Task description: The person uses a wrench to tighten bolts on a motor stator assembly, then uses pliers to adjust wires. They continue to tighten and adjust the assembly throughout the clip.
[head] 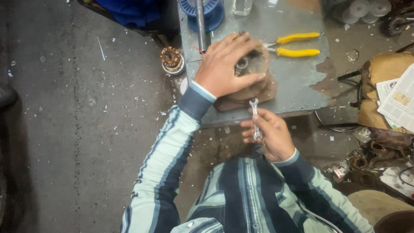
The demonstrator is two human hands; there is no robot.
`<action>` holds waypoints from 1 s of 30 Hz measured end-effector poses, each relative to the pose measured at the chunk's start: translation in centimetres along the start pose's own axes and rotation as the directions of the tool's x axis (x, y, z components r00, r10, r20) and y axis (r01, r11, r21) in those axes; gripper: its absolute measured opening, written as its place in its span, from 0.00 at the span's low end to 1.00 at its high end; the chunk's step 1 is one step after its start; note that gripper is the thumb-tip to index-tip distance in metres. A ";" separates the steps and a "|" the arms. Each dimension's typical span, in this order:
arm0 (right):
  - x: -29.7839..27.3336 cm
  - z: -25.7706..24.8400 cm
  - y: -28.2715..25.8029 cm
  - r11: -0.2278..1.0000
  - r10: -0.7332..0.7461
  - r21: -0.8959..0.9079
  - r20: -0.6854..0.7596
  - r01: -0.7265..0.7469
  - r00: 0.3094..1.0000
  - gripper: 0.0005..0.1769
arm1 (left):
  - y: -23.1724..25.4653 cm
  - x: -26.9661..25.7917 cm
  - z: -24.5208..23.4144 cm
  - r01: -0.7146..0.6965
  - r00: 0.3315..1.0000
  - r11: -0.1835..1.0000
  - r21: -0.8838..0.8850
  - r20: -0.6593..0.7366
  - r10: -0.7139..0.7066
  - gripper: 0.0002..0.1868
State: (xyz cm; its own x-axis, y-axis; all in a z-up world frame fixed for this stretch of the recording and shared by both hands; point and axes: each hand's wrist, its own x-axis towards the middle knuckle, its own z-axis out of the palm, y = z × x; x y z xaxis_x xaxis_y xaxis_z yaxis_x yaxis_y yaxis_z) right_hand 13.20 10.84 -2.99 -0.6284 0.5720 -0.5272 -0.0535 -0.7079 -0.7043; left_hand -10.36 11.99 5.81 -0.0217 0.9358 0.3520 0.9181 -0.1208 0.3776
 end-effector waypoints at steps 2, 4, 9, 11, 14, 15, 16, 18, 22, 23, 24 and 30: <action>-0.1 0.5 -0.3 0.993 -0.011 -0.117 -0.045 0.005 0.999 0.18 | -0.1 -0.2 0.5 -0.001 0.999 0.997 -0.072 -0.041 -0.002 0.32; 0.0 0.8 -0.7 0.981 -0.036 -0.194 -0.063 0.023 0.997 0.19 | -0.1 -0.5 1.0 -0.004 0.992 0.996 -0.091 -0.126 -0.008 0.20; 0.4 0.0 -1.0 0.986 0.023 -0.166 -0.013 -0.025 1.000 0.16 | -0.1 -0.8 1.8 -0.020 0.972 0.994 -0.106 -0.233 -0.005 0.10; 0.6 -0.7 -1.0 0.983 0.029 -0.181 0.001 -0.029 1.000 0.16 | -0.2 -0.7 1.8 -0.028 0.966 0.996 -0.088 -0.257 0.005 0.10; 1.4 -1.9 -1.7 0.985 0.070 -0.164 0.044 -0.062 0.997 0.15 | 0.1 -0.5 1.6 -0.032 0.964 0.996 -0.081 -0.265 0.010 0.09; 1.7 -2.2 -2.1 0.985 0.091 -0.151 0.064 -0.080 0.994 0.15 | 0.2 -0.5 1.7 -0.023 0.961 0.997 -0.078 -0.276 0.001 0.09; 2.0 -2.7 -2.7 0.973 0.122 -0.205 0.085 -0.102 0.989 0.15 | 0.3 -0.5 1.8 -0.014 0.958 0.997 -0.075 -0.287 -0.008 0.09; 3.0 -3.3 -4.1 0.942 0.182 -0.306 0.122 -0.137 0.976 0.14 | 0.2 -0.2 2.1 -0.003 0.949 0.998 -0.066 -0.315 -0.018 0.10; 3.1 -3.9 -5.0 0.930 0.348 -0.200 0.213 -0.307 0.913 0.11 | 0.1 -0.5 2.7 0.005 0.932 0.998 -0.061 -0.361 -0.026 0.12; 3.0 -3.9 -5.0 0.922 0.385 -0.137 0.249 -0.362 0.889 0.11 | 0.1 -0.3 2.6 0.004 0.930 0.998 -0.059 -0.367 -0.026 0.12; 2.6 -3.8 -4.8 0.906 0.420 -0.076 0.286 -0.416 0.861 0.11 | 0.4 -0.5 2.4 0.000 0.935 0.998 -0.069 -0.353 -0.024 0.12; 1.2 -2.2 -3.7 0.810 0.440 0.216 0.391 -0.545 0.808 0.20 | 0.7 -1.2 1.1 0.050 0.939 0.994 -0.095 -0.334 -0.080 0.26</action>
State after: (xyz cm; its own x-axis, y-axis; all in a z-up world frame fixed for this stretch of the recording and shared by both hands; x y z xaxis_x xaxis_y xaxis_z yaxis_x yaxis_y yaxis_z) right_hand 14.34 15.05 -2.05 -0.8351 -0.0110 -0.5501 0.1316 -0.9748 -0.1804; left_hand -9.27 11.17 4.67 -0.2257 0.7777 0.5867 0.8739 -0.1045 0.4747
